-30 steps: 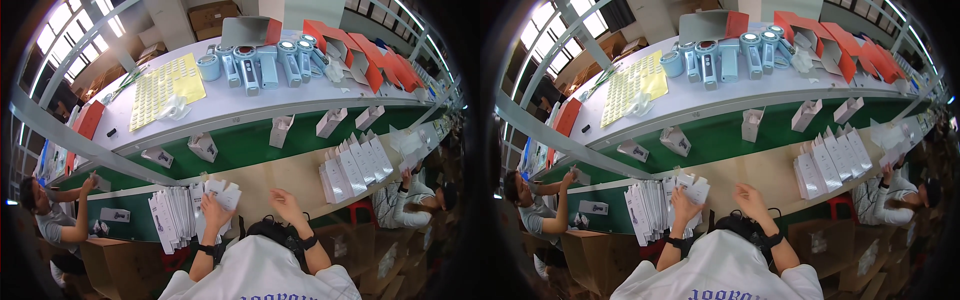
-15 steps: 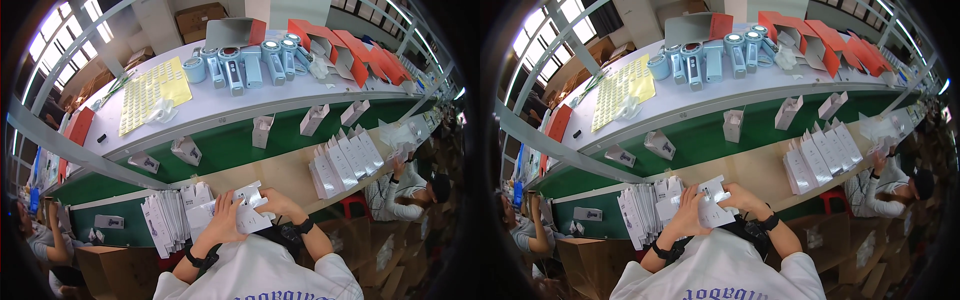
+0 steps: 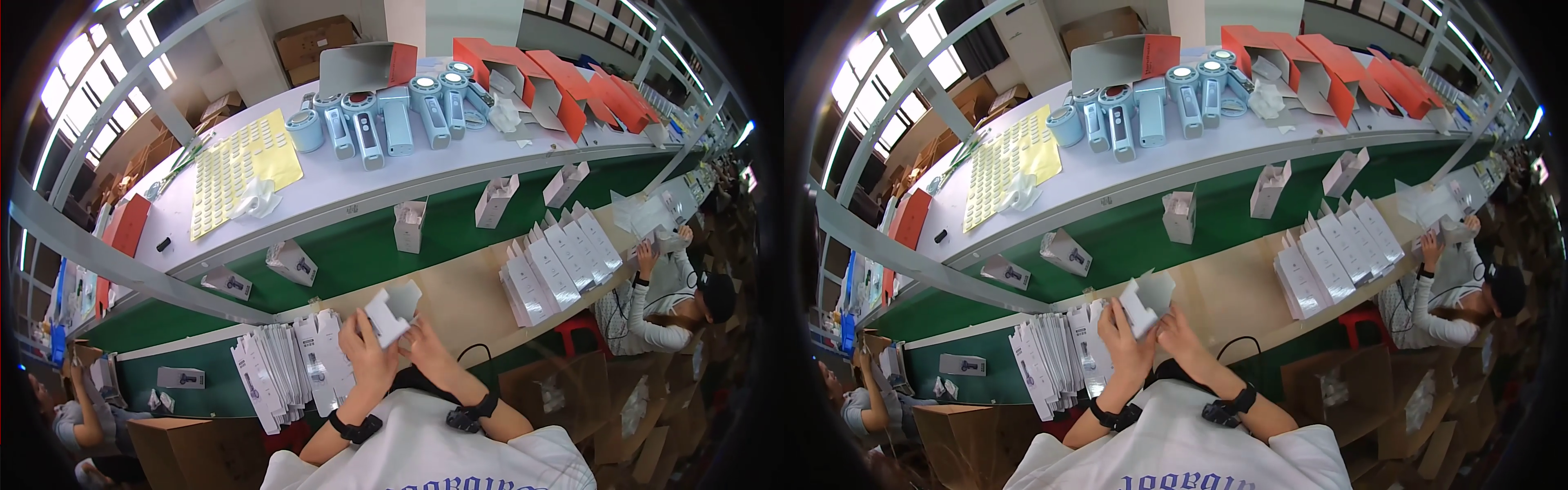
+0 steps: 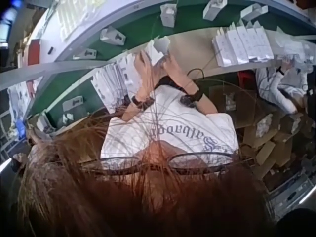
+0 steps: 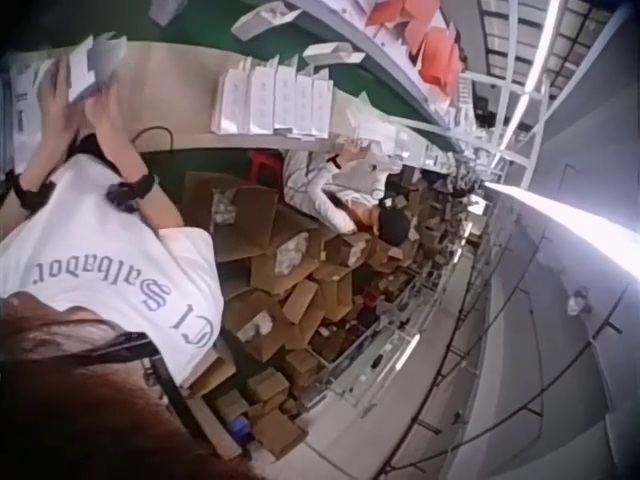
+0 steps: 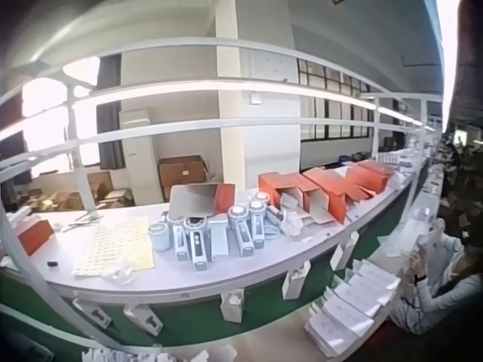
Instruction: The person folds a white cardboard box by hand, inserts a paper divider, and places the assembled box onto a stack. This process is repeated for several boxes throughout the video.
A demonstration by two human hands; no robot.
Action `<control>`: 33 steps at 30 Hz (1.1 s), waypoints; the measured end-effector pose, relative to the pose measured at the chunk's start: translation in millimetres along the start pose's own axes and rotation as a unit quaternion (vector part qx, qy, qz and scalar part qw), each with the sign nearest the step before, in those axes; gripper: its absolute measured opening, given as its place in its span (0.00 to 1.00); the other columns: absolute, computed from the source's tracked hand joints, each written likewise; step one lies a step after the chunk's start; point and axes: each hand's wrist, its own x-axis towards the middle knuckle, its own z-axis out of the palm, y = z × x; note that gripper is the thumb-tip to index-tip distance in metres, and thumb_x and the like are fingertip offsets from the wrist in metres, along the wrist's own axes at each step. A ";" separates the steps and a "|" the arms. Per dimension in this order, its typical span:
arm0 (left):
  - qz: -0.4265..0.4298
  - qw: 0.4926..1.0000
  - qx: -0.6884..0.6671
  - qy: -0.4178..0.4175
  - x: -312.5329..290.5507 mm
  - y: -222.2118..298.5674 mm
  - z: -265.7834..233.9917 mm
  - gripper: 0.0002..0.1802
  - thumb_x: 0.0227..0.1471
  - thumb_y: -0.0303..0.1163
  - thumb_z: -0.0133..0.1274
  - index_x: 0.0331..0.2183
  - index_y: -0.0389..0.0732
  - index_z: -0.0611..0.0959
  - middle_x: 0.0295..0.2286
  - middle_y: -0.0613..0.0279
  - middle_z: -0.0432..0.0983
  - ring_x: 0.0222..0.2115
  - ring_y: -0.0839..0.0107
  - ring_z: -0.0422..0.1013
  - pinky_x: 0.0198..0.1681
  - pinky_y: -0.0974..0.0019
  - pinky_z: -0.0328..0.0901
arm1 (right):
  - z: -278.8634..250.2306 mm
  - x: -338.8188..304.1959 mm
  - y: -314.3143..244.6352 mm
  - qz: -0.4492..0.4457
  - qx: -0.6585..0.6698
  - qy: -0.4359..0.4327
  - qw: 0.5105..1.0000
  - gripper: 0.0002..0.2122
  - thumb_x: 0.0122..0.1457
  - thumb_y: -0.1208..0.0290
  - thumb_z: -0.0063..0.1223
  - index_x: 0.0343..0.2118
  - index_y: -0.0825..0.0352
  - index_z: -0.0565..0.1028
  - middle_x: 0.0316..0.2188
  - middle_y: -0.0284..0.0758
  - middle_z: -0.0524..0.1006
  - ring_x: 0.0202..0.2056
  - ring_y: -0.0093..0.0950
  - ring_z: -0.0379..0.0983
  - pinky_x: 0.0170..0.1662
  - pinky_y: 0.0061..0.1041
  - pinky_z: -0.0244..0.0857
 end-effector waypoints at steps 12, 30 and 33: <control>-0.108 0.857 -0.500 -0.058 24.4 20.6 -10.8 0.33 0.51 0.42 0.48 0.51 0.34 0.54 0.48 0.50 0.59 0.49 0.65 0.58 0.56 0.63 0.49 | 5.5 -1.6 -15.2 -0.095 -0.079 0.012 0.992 0.32 0.57 0.74 0.49 0.62 0.66 0.49 0.55 0.35 0.60 0.56 0.27 0.57 0.59 0.28 0.50; -0.054 0.871 -0.483 -0.069 14.1 22.9 1.5 0.28 0.53 0.38 0.42 0.51 0.35 0.55 0.50 0.48 0.59 0.51 0.63 0.58 0.57 0.62 0.49 | -2.1 9.4 -15.3 -0.113 -0.030 0.173 0.978 0.17 0.57 0.68 0.38 0.45 0.72 0.68 0.43 0.36 0.71 0.46 0.26 0.66 0.52 0.25 0.57; -0.056 0.876 -0.475 -0.066 10.2 23.3 3.8 0.27 0.53 0.36 0.42 0.51 0.35 0.56 0.50 0.48 0.59 0.51 0.63 0.58 0.57 0.62 0.49 | -7.6 12.3 -19.9 -0.083 0.048 0.172 0.980 0.20 0.56 0.66 0.37 0.48 0.73 0.67 0.45 0.37 0.71 0.47 0.26 0.66 0.52 0.25 0.57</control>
